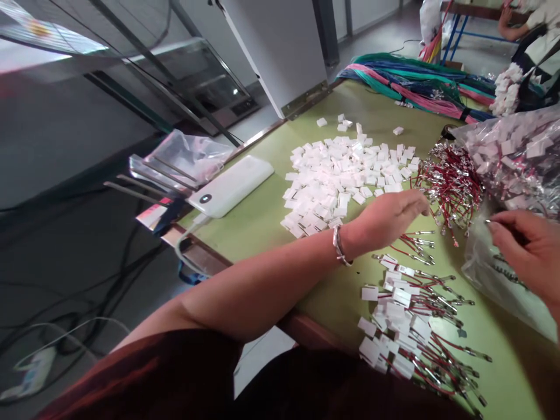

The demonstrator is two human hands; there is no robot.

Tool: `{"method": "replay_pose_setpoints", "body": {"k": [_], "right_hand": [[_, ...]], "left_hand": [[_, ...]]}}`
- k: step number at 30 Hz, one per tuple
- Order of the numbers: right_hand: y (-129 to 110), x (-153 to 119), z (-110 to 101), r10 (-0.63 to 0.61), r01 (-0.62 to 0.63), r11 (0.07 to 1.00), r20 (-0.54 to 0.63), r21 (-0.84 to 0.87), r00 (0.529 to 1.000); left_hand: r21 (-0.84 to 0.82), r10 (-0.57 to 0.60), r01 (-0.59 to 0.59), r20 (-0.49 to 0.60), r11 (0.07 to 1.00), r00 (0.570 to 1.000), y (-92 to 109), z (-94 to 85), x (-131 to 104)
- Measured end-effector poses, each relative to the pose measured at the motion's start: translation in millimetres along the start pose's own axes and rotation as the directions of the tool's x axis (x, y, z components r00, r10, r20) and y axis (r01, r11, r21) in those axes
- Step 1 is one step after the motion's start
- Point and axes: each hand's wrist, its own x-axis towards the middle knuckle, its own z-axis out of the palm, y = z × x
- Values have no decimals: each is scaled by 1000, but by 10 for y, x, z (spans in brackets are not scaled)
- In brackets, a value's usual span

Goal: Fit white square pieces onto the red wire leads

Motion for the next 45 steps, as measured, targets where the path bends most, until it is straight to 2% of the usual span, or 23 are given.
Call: {"method": "replay_pose_setpoints", "body": {"k": [2, 4, 6, 8, 13, 17, 22, 24, 26, 28, 31, 35, 39, 42, 45], "right_hand": [[-196, -75, 106, -22, 29, 966, -31, 256, 999], [-358, -134, 208, 16, -6, 922, -21, 386, 1000], [-456, -165, 277, 36, -36, 899, 7, 436, 999], [-491, -172, 313, 24, -32, 899, 23, 436, 999], [-455, -158, 323, -104, 107, 920, -29, 377, 994], [-435, -148, 310, -87, 100, 919, -52, 380, 995], [-439, -132, 286, -126, 118, 913, -5, 391, 992], [-432, -126, 256, -124, 101, 917, 36, 386, 992], [-416, -123, 224, -98, 58, 922, 88, 382, 991], [-398, -127, 199, -55, 0, 919, 128, 394, 990], [-406, -149, 173, -10, -62, 900, 162, 431, 987], [-493, -183, 144, 12, -75, 893, 143, 445, 990], [-513, -161, 149, -94, 61, 924, 69, 377, 993], [-453, -125, 151, -174, 114, 930, 146, 349, 974], [-403, -118, 151, -146, 42, 930, 262, 365, 954]], "left_hand": [[-28, 50, -48, 74, 998, 996, 7, 80, -17], [-59, 66, -60, 113, 996, 991, -5, 145, -26], [-70, 57, -47, 134, 996, 989, -20, 182, -28], [-64, 45, -36, 148, 997, 988, -25, 193, -27], [-58, 39, -29, 183, 998, 982, 11, 162, -25], [-31, -5, 11, 198, 999, 980, 8, 161, -24], [-52, 59, -49, 201, 997, 978, -38, 184, -46], [10, 110, -113, 175, 994, 978, -31, 171, -70], [142, 178, -202, 167, 969, 970, -6, 145, -97], [286, 240, -289, 193, 914, 951, 19, 118, -118], [422, 265, -346, 239, 838, 934, 34, 95, -128], [372, 262, -321, 200, 871, 944, 17, 88, -106], [290, 220, -271, 196, 918, 956, 21, 61, -63], [344, 191, -274, 257, 898, 947, 44, 30, -51], [450, 187, -317, 309, 835, 932, 66, 27, -65]]}}
